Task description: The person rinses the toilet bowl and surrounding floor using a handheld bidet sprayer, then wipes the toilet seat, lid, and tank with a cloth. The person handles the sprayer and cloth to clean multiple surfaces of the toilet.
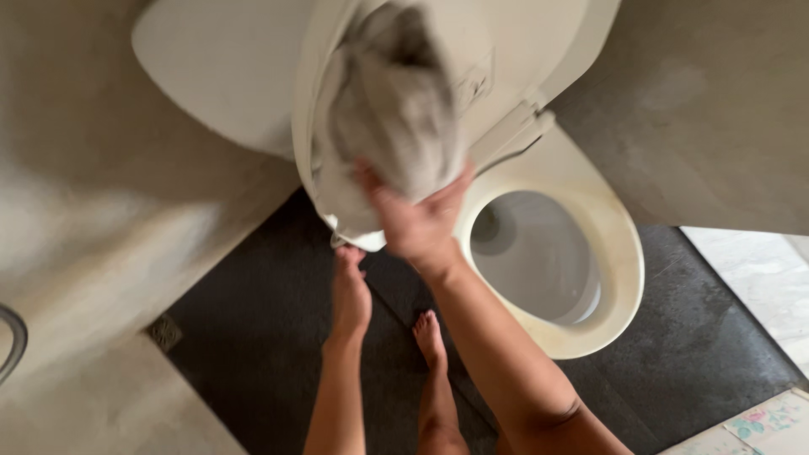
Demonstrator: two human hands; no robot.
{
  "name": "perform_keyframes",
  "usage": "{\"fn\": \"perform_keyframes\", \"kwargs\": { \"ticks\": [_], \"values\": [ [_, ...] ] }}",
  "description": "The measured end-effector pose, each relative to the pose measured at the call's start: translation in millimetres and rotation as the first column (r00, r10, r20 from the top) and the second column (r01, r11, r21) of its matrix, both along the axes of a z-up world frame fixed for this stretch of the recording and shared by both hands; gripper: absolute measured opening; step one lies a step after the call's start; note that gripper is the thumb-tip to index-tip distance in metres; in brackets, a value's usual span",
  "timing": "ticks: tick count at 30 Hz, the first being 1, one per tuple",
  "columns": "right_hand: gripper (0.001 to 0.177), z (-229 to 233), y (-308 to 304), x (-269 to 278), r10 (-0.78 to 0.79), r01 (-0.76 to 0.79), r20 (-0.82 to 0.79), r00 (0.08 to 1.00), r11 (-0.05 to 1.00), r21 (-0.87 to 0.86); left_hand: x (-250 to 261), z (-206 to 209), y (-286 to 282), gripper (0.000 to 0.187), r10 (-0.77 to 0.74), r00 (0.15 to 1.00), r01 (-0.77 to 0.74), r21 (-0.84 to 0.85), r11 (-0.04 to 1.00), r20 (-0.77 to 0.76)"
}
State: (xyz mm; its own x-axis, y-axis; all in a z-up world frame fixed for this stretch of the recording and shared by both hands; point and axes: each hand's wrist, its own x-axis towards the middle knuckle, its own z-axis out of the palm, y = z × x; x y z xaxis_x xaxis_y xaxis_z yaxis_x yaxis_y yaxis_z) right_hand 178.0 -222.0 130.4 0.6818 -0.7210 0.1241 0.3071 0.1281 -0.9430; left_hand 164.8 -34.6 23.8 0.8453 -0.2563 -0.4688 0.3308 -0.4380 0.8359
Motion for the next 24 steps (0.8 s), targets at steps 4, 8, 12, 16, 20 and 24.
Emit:
{"fn": "perform_keyframes", "kwargs": {
  "ticks": [4,8,12,16,20,24],
  "values": [
    [0.056,25,-26,4,-0.256,0.319,0.205,0.945,0.861,-0.396,47,115,-35,0.056,0.059,0.815,-0.027,-0.064,0.998,0.576],
    [0.057,33,-44,17,-0.159,0.337,0.302,0.940,0.571,-0.749,93,191,-96,0.042,-0.203,0.417,0.227,0.115,0.967,0.886],
    [0.048,16,-97,49,-0.243,0.426,0.376,0.894,0.199,-0.883,113,198,-134,0.048,-0.208,0.478,0.234,0.104,0.967,0.854],
    [0.033,-9,-163,58,-0.354,0.386,0.377,0.856,-0.049,-0.921,113,186,-132,0.053,-0.241,0.404,0.058,0.238,0.969,0.883],
    [0.043,-55,-222,62,-0.495,0.445,0.443,0.748,-0.122,-0.887,112,184,-126,0.055,-0.261,0.316,0.028,0.266,0.963,0.912],
    [0.053,-150,-237,48,-0.641,0.472,0.221,0.735,0.249,-0.846,112,182,-124,0.056,-0.251,0.342,0.013,0.262,0.965,0.906]
  ]
}}
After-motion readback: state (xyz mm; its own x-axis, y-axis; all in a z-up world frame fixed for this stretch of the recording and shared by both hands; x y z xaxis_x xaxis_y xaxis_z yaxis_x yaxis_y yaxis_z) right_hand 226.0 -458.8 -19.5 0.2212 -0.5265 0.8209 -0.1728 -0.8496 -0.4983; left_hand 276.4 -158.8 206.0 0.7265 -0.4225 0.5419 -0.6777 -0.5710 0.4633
